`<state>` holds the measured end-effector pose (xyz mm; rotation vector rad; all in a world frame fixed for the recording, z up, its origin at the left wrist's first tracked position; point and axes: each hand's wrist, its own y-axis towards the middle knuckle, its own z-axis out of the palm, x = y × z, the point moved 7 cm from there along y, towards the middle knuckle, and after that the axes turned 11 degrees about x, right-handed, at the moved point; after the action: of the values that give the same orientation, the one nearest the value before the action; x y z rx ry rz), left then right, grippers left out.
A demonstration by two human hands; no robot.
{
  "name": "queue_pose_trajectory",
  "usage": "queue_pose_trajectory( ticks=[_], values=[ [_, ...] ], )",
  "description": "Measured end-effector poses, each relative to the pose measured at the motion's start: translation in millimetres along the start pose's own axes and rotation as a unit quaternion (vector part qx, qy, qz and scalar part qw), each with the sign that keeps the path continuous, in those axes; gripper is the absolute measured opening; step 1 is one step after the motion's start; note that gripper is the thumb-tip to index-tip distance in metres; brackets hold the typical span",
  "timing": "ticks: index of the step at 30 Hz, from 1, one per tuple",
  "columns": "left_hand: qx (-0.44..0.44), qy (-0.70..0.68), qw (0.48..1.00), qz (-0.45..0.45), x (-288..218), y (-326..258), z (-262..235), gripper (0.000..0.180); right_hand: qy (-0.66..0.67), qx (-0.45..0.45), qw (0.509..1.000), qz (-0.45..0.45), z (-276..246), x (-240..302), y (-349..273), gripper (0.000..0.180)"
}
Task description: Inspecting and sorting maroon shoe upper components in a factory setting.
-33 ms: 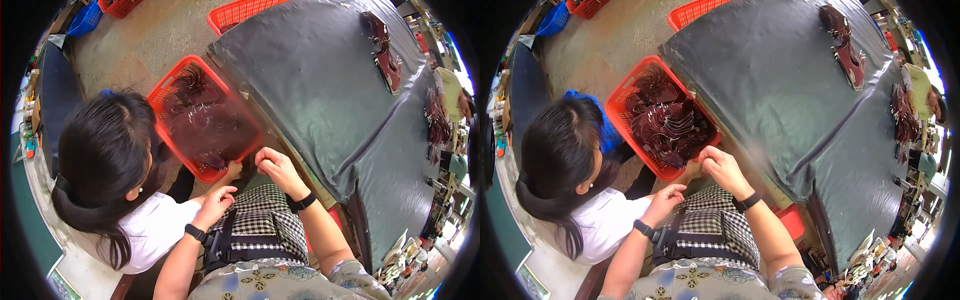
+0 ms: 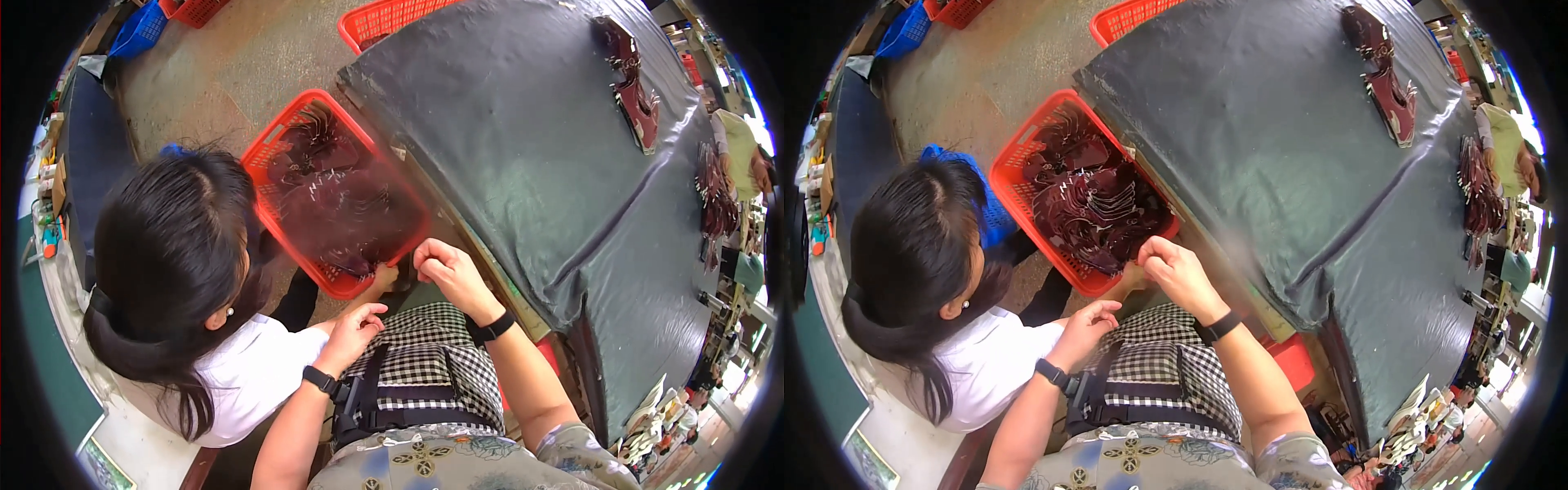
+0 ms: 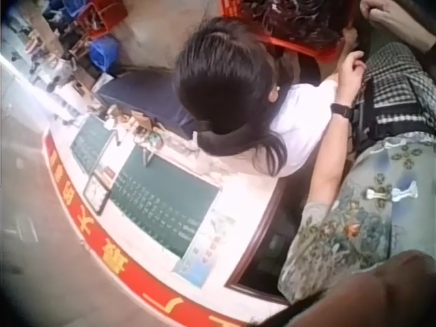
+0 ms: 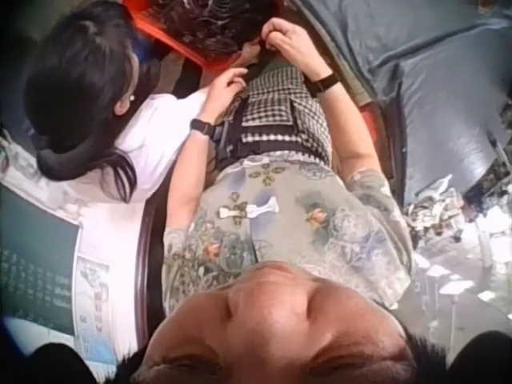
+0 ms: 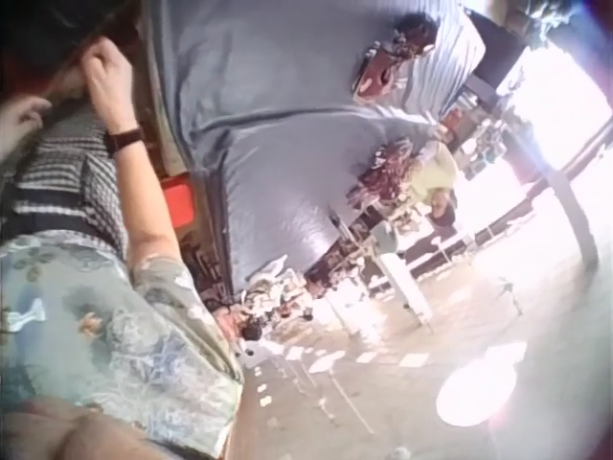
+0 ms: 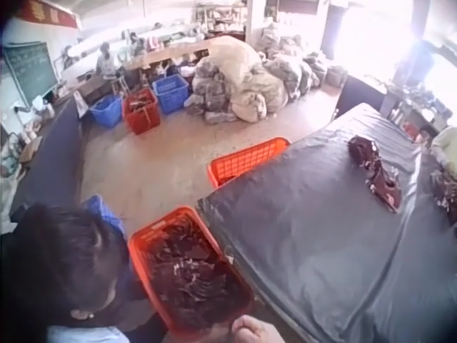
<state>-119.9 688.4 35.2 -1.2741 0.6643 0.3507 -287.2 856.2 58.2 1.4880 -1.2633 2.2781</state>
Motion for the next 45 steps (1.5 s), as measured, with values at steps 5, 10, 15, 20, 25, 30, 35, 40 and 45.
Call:
queue_pose_trajectory(
  ticks=[5, 10, 15, 20, 25, 30, 35, 40, 45],
  values=[
    [-0.081, 0.020, 0.996, 0.010, 4.7, 41.2, -0.2, 0.033, -0.044, 0.003, 0.999, 0.012, 1.5, -35.1, 38.7, 0.021],
    [-0.152, 0.076, 0.981, 0.095, 19.2, 103.1, -6.4, 0.028, -0.047, 0.010, 0.998, 0.049, 3.2, -96.1, 58.4, 0.022],
    [-0.159, 0.078, 0.980, -0.092, 105.9, 177.2, -51.8, 0.032, 0.021, 0.009, 0.993, 0.115, -4.9, -177.2, 68.0, 0.020],
    [-0.230, 0.231, 0.945, -0.012, 94.7, 205.4, -124.5, 0.044, 0.205, -0.001, 0.966, 0.157, -2.1, -234.5, 95.0, 0.018],
    [-0.210, 0.286, 0.933, -0.052, 95.1, 244.0, -172.4, 0.062, 0.216, -0.036, 0.966, 0.135, 1.1, -271.7, 146.5, 0.021],
    [-0.225, 0.217, 0.950, 0.008, 117.9, 275.9, -181.7, 0.084, 0.151, -0.094, 0.981, 0.080, -20.9, -288.2, 217.2, 0.036],
    [-0.240, 0.200, 0.949, 0.033, 133.8, 296.7, -186.2, 0.102, 0.198, -0.159, 0.967, -0.008, -43.7, -277.1, 285.5, 0.052],
    [-0.241, 0.233, 0.936, 0.111, 129.3, 288.0, -181.1, 0.104, 0.211, -0.187, 0.959, -0.011, -41.4, -284.6, 302.0, 0.040],
    [-0.220, 0.312, 0.922, 0.056, 131.7, 282.5, -177.4, 0.098, 0.238, -0.153, 0.959, -0.026, -40.2, -294.9, 298.5, 0.020]
  ],
)
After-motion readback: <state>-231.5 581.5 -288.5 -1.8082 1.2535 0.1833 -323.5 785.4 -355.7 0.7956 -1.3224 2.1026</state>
